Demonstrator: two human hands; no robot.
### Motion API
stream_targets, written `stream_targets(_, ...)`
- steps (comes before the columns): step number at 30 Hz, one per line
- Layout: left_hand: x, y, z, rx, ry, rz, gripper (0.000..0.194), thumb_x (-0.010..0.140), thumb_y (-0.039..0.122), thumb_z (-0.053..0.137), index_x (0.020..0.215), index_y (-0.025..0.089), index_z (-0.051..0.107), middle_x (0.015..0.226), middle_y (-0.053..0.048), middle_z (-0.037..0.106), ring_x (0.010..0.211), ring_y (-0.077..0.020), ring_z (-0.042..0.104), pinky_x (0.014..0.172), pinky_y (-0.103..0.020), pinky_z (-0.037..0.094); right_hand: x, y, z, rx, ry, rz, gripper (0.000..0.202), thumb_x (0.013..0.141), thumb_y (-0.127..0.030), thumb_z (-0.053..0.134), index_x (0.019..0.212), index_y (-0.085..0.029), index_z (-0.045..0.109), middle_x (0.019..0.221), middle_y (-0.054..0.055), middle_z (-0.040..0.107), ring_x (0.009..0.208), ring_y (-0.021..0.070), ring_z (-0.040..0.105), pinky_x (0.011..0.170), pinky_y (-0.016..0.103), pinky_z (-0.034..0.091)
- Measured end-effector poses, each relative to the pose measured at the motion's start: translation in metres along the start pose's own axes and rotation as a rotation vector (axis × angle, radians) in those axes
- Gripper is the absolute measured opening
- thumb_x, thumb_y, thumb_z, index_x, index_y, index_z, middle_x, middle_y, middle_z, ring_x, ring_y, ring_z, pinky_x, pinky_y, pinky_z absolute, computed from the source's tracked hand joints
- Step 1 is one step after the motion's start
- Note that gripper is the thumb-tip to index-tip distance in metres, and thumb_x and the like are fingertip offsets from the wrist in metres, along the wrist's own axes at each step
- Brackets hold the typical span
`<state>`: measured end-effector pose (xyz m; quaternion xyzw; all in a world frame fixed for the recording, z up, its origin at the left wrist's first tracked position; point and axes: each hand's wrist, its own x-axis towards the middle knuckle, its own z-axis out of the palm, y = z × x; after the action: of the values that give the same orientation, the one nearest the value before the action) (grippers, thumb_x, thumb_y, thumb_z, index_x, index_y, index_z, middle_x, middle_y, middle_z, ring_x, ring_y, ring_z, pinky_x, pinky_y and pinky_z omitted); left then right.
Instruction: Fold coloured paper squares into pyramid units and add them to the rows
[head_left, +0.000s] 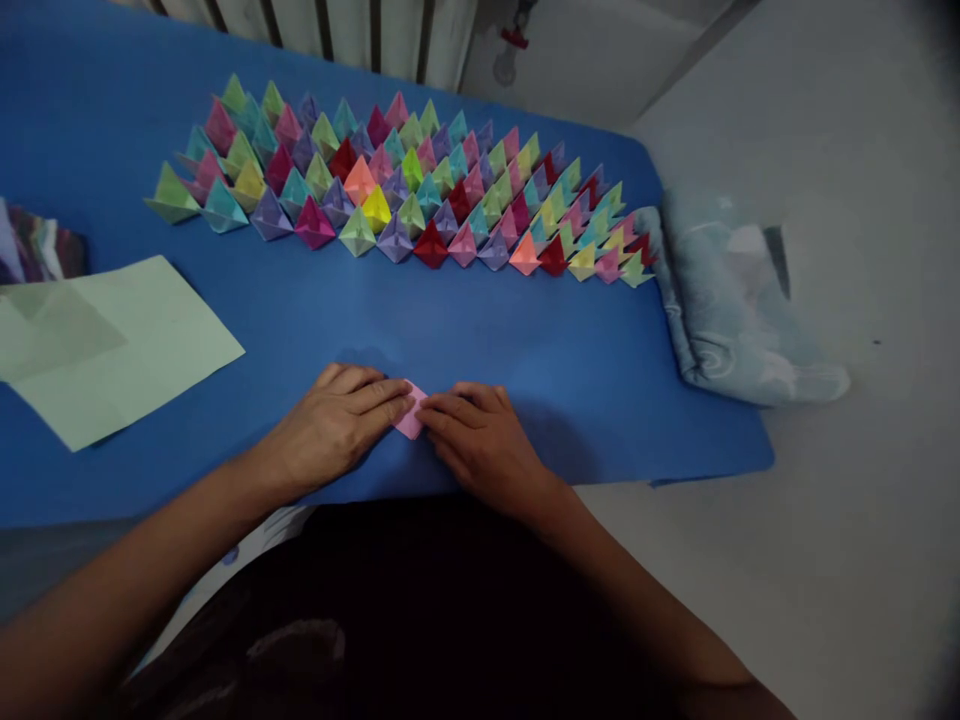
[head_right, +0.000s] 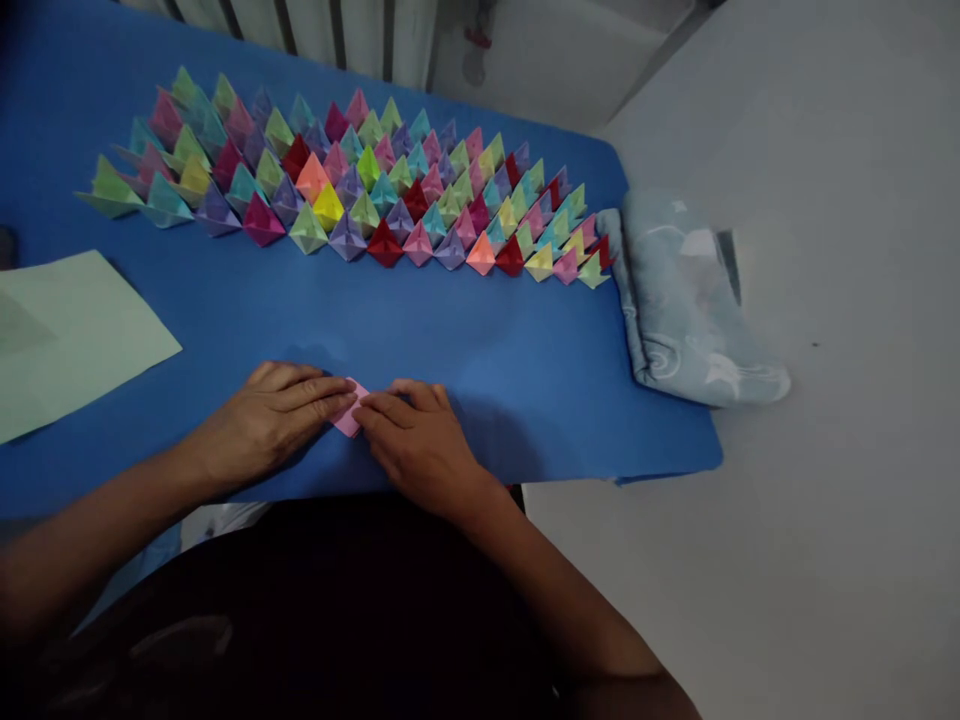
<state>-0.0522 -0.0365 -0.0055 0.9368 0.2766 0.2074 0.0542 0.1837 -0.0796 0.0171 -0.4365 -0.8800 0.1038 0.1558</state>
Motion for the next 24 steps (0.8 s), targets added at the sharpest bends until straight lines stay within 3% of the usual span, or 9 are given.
stream_targets(11, 0.0, -0.004, -0.011, -0.039, -0.056, 0.046, 0.033, 0.101, 0.03, 0.048, 0.128, 0.02, 0.064, 0.134, -0.007, 0.067, 0.113, -0.0282, 0.062, 0.089, -0.044, 0.047, 0.001, 0.002, 0.008, 0.001, 0.038, 0.028, 0.023, 0.099, -0.026, 0.054, 0.117, -0.024, 0.068, 0.115, 0.003, 0.074, 0.105, 0.0225, 0.056, 0.085, 0.039, 0.036)
stream_targets(24, 0.0, 0.002, -0.006, 0.0, 0.049, 0.045, 0.027, 0.098, 0.027, 0.056, 0.119, 0.019, 0.07, 0.123, -0.008, 0.073, 0.103, -0.0276, 0.066, 0.084, -0.043, 0.048, 0.004, 0.005, 0.009, 0.024, 0.062, 0.034, 0.019, 0.099, -0.028, 0.054, 0.108, -0.022, 0.07, 0.106, 0.005, 0.074, 0.099, 0.0208, 0.059, 0.084, 0.038, 0.037)
